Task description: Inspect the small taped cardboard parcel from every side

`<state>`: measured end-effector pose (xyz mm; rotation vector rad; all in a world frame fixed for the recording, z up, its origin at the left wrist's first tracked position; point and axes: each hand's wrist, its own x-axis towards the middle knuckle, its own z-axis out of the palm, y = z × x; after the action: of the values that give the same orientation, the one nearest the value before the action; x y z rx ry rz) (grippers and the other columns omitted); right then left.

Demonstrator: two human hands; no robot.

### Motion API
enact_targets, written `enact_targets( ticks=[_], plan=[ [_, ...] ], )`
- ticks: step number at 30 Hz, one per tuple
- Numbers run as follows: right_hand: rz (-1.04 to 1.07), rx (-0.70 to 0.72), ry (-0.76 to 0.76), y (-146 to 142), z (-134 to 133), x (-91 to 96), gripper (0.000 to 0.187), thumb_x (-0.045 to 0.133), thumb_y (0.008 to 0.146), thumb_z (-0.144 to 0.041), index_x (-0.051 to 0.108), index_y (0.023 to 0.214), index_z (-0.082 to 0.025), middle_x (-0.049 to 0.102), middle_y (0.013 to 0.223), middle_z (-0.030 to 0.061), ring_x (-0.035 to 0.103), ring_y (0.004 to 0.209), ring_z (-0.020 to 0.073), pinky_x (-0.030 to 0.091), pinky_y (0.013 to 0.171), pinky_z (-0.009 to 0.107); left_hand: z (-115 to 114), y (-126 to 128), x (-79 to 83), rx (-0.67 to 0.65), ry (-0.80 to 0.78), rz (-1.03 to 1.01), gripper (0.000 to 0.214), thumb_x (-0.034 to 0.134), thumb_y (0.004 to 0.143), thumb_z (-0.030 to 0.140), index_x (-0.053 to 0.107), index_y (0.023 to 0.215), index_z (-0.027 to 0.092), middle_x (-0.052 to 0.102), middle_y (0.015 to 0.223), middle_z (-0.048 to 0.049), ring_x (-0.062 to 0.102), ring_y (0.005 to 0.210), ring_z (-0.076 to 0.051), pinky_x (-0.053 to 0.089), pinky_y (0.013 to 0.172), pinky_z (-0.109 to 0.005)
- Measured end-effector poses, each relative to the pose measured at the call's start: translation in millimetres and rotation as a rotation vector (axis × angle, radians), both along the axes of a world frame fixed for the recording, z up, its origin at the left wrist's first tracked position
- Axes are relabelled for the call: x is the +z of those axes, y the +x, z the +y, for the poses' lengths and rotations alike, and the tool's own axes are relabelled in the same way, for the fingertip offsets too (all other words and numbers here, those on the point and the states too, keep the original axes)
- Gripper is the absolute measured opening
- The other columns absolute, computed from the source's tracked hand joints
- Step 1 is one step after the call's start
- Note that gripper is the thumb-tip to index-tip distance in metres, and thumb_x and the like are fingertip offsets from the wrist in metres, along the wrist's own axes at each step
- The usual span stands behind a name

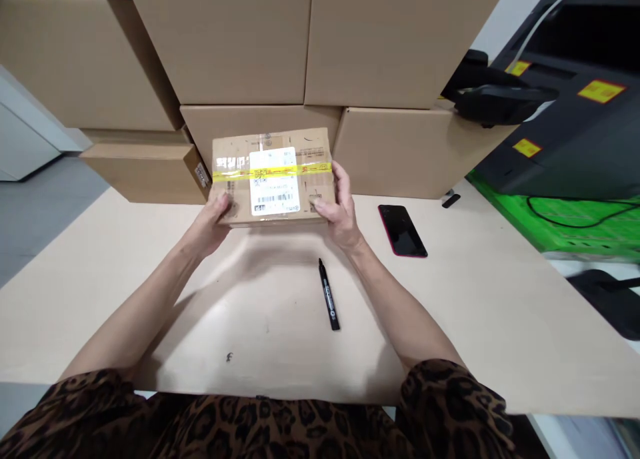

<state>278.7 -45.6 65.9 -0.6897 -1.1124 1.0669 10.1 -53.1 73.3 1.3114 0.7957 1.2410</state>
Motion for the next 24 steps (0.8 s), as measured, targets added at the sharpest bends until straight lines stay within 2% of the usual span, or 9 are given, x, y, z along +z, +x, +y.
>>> enact_targets(
  ticks=[2,5,7,10,13,16,18,22,24],
  plan=[
    [-0.08,0.038,0.076,1,-3,-1.4,0.086,0.094,0.061,-0.048,0.062,0.141,-0.041,0.063,0.16,-0.0017,0.053,0.158,0.0341,0.04,0.135,0.056,1,5,-1.2,0.011,-0.111,-0.069,0.077,0.085,0.078,0.073,0.07,0.137,0.024,0.078,0.14,-0.0136,0.067,0.145,-0.039,0.06,0.118,-0.052],
    [-0.102,0.093,0.023,3,-7,0.9,0.091,0.095,0.063,-0.049,0.058,0.146,-0.043,0.063,0.161,-0.0016,0.053,0.158,0.034,0.043,0.134,0.058,-1,7,2.4,0.008,-0.12,-0.08,0.074,0.089,0.076,0.067,0.072,0.133,0.021,0.083,0.127,-0.0145,0.075,0.131,-0.039,0.065,0.11,-0.051],
    [-0.078,0.125,-0.107,3,-7,4.8,0.086,0.095,0.063,-0.048,0.06,0.141,-0.041,0.071,0.152,0.0,0.06,0.151,0.036,0.051,0.127,0.062,-5,7,5.5,-0.007,-0.081,-0.057,0.08,0.091,0.076,0.063,0.067,0.141,0.022,0.083,0.13,-0.0144,0.075,0.133,-0.039,0.063,0.112,-0.051],
    [-0.038,0.15,-0.248,3,-5,9.8,0.068,0.093,0.064,-0.054,0.066,0.124,-0.035,0.077,0.14,0.0039,0.067,0.144,0.0384,0.058,0.118,0.064,-10,8,7.4,-0.036,-0.018,-0.023,0.091,0.093,0.077,0.057,0.056,0.153,0.025,0.079,0.138,-0.0134,0.07,0.14,-0.037,0.057,0.119,-0.052],
    [-0.045,0.105,-0.248,4,-3,11.5,0.065,0.091,0.063,-0.065,0.068,0.115,-0.033,0.075,0.144,0.0043,0.062,0.15,0.0381,0.058,0.119,0.062,-12,7,5.2,-0.052,0.023,-0.01,0.096,0.093,0.079,0.055,0.048,0.16,0.029,0.076,0.144,-0.0123,0.068,0.144,-0.036,0.054,0.122,-0.052],
    [-0.044,0.085,-0.203,7,-3,12.3,0.068,0.091,0.064,-0.065,0.069,0.121,-0.036,0.077,0.14,0.0038,0.065,0.147,0.0405,0.06,0.115,0.066,-9,3,1.9,-0.066,0.011,0.035,0.101,0.097,0.075,0.052,0.047,0.161,0.035,0.071,0.152,-0.0111,0.066,0.145,-0.037,0.055,0.121,-0.052],
    [-0.029,0.082,-0.147,9,-5,13.2,0.072,0.094,0.063,-0.058,0.069,0.127,-0.037,0.08,0.133,0.0037,0.069,0.14,0.0421,0.061,0.113,0.068,-6,0,0.7,-0.077,0.017,0.062,0.105,0.099,0.071,0.057,0.048,0.16,0.037,0.068,0.156,-0.0107,0.064,0.146,-0.038,0.056,0.12,-0.053],
    [-0.036,0.105,-0.037,12,-9,14.1,0.084,0.097,0.061,-0.051,0.066,0.138,-0.041,0.082,0.127,0.0025,0.071,0.136,0.0429,0.058,0.115,0.069,-2,-8,1.6,-0.071,0.086,0.023,0.111,0.086,0.066,0.09,0.052,0.157,0.036,0.064,0.16,-0.0123,0.055,0.155,-0.04,0.054,0.122,-0.053],
    [-0.064,0.123,-0.01,11,-10,14.5,0.093,0.1,0.057,-0.051,0.063,0.143,-0.042,0.081,0.13,0.0026,0.07,0.138,0.0435,0.057,0.117,0.07,-2,-12,2.2,-0.073,0.105,0.049,0.11,0.09,0.065,0.084,0.055,0.155,0.032,0.066,0.158,-0.0138,0.057,0.153,-0.041,0.054,0.121,-0.052]
  ],
)
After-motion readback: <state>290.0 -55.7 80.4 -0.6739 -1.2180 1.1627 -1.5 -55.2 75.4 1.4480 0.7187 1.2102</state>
